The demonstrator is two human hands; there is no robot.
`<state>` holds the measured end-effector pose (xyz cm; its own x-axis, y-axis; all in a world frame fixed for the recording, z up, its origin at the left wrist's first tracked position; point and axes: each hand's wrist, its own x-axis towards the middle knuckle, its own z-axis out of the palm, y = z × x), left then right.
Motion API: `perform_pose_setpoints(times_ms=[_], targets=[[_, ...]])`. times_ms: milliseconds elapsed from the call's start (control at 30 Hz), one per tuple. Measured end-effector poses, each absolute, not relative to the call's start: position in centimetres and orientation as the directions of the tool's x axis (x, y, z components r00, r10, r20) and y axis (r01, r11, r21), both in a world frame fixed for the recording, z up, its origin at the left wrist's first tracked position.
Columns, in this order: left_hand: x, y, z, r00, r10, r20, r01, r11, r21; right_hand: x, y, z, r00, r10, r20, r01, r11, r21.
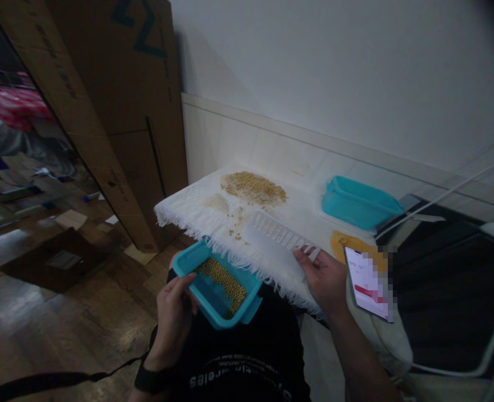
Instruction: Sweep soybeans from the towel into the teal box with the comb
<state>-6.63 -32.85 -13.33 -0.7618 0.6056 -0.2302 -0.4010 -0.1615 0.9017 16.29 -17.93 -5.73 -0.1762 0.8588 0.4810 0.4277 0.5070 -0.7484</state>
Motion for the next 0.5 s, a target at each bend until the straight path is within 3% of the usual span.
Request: perform_pose_setpoints(times_ms=[500], targets=[[-7.2,-32.9,-13.3,-0.772,0.589,-0.238,-0.415,-0.185,0.891,14.8,-19.1,-5.5,-0.27,0.845,0.462,0.395,0.535,-0.747]])
